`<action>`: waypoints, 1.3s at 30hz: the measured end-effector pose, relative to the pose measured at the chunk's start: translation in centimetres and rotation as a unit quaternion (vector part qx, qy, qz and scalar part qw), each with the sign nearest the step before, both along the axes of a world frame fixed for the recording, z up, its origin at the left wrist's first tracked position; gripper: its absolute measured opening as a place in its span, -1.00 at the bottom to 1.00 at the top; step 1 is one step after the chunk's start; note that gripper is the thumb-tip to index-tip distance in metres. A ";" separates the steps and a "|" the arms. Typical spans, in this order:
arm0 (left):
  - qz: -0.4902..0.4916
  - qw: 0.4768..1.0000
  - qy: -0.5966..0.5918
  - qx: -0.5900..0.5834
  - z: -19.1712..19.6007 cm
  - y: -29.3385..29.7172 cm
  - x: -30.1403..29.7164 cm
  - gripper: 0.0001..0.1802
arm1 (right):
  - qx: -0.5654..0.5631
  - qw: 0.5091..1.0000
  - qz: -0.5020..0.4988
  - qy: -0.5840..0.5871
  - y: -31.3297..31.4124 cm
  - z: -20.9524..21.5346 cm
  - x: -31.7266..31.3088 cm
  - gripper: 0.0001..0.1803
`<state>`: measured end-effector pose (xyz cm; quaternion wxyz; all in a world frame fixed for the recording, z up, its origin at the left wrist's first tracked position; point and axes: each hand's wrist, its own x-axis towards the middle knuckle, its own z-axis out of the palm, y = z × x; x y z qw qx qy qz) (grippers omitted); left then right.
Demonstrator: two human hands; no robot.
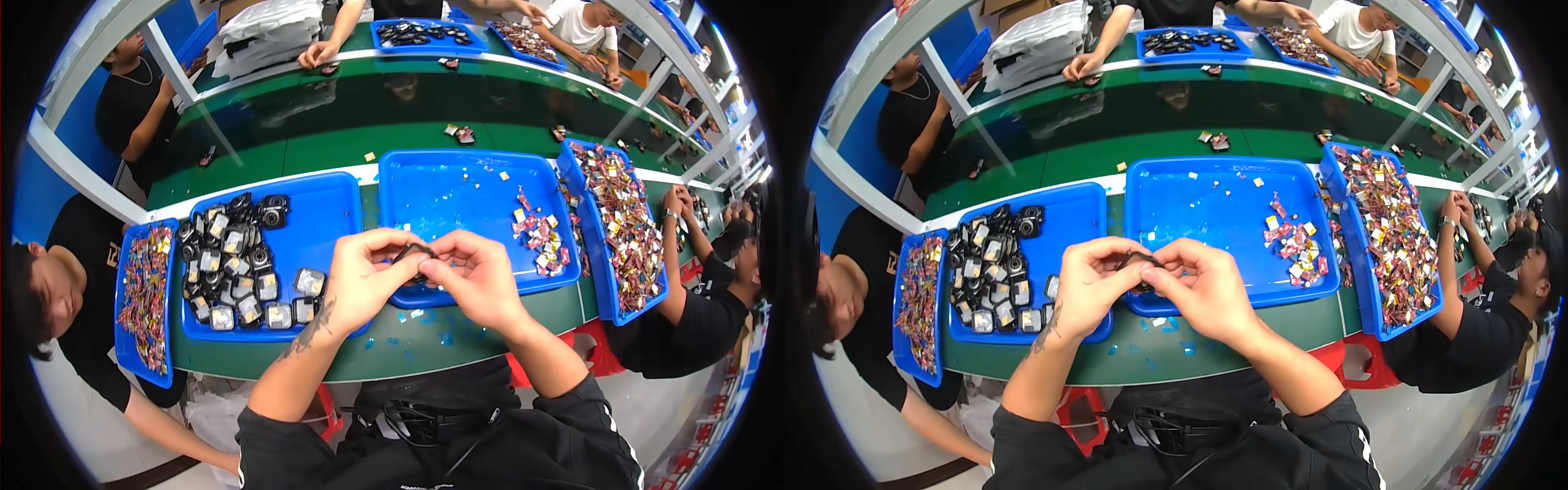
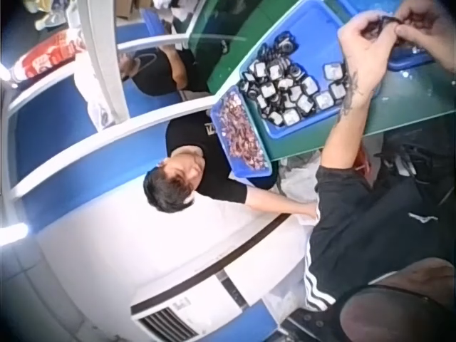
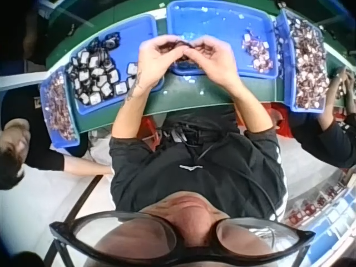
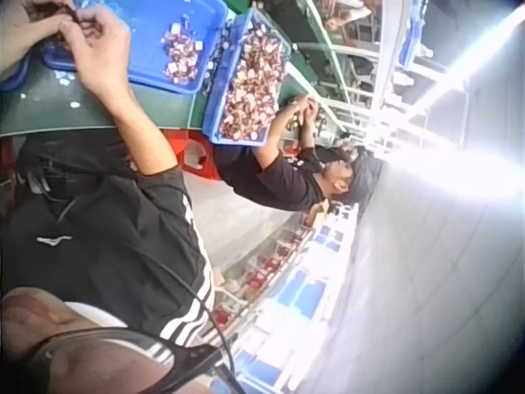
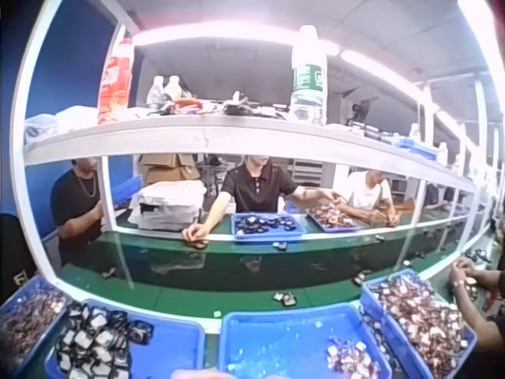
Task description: Assembling small electronic components by inserting small parts into a black housing at a workbench.
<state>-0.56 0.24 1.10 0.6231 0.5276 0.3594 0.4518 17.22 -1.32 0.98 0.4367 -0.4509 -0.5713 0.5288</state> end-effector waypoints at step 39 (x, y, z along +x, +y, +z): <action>0.082 0.890 0.244 0.376 -1.7 0.1 1.1 -0.83 | -0.087 0.989 0.116 -0.005 1.4 1.5 4.2 -0.82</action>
